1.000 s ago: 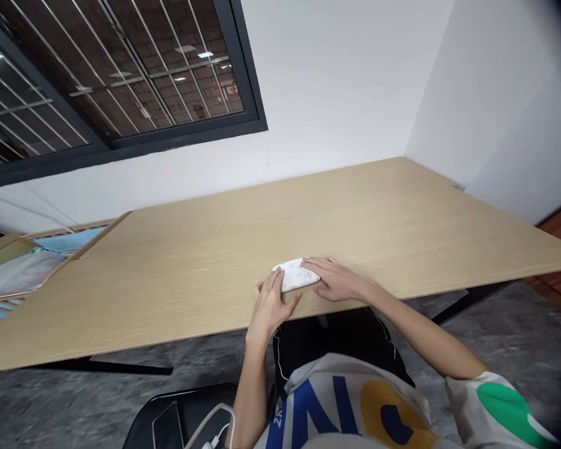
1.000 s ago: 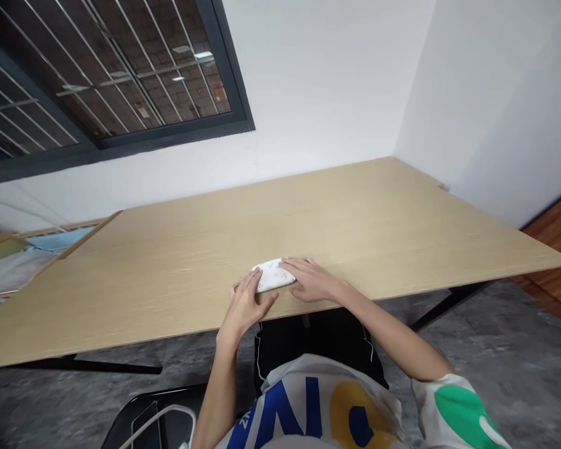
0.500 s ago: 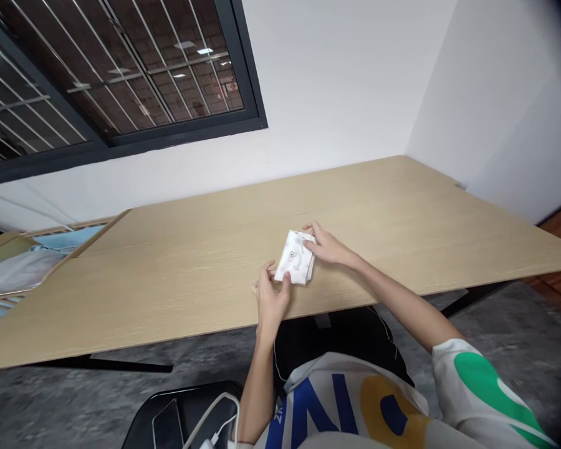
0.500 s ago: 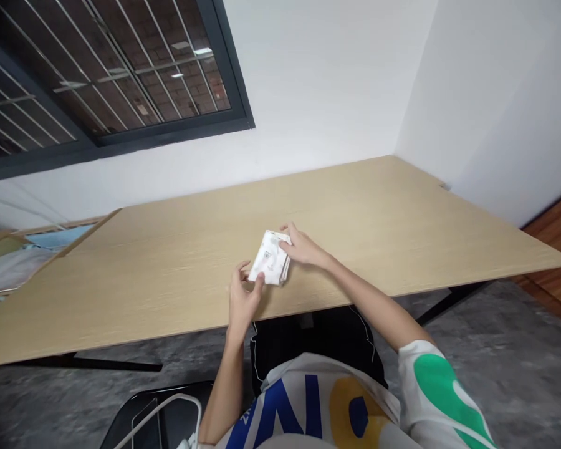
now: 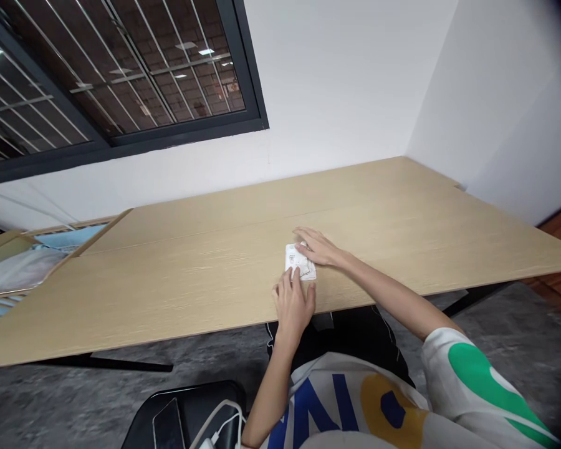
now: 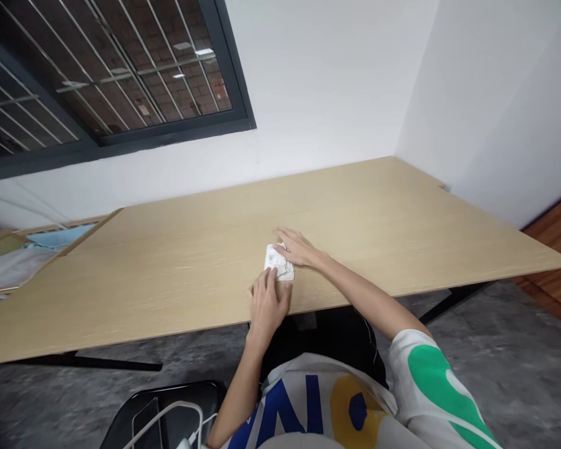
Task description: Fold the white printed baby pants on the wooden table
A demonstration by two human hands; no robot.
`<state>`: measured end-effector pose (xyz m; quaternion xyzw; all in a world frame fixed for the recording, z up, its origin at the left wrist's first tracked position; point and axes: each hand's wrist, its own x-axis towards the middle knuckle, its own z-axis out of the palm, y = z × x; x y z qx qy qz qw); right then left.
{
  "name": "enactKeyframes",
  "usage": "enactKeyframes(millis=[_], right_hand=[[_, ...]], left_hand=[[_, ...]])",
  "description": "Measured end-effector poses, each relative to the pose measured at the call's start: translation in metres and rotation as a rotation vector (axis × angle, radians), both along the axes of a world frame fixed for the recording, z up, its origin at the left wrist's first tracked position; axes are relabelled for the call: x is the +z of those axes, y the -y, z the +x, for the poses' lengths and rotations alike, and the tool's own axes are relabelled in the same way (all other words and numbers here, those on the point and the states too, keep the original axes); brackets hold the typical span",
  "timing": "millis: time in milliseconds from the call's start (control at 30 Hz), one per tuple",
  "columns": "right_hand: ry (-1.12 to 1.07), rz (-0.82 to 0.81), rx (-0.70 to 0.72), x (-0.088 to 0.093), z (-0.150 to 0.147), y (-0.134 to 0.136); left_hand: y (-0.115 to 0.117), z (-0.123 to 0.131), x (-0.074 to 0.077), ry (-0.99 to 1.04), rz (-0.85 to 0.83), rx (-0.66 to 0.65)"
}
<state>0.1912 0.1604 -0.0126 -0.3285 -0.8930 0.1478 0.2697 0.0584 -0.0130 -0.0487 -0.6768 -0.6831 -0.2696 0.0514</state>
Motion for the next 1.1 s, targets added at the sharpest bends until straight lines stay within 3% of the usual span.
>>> enactKeyframes(millis=[200, 333, 500, 667, 833, 1033, 1100], right_hand=[[0.131, 0.050, 0.360, 0.001, 0.004, 0.035], [0.151, 0.030, 0.422, -0.016, 0.007, 0.038], [0.205, 0.019, 0.372, -0.028, 0.015, 0.019], [0.189, -0.030, 0.221, -0.034, 0.022, -0.001], [0.169, -0.016, 0.130, -0.035, 0.021, 0.003], [0.130, 0.100, -0.037, -0.025, 0.020, 0.020], [0.132, 0.093, -0.074, -0.023, 0.020, 0.020]], left_hand=[[0.004, 0.003, -0.007, -0.052, -0.048, -0.043], [0.006, 0.002, -0.006, -0.061, -0.039, -0.037], [0.006, 0.001, -0.002, -0.063, -0.066, -0.035], [0.006, 0.002, -0.002, -0.084, -0.081, -0.033], [0.005, -0.001, 0.003, -0.011, -0.112, -0.057], [-0.010, -0.019, 0.013, 0.092, -0.070, 0.243], [-0.017, -0.025, 0.014, 0.092, -0.085, 0.241]])
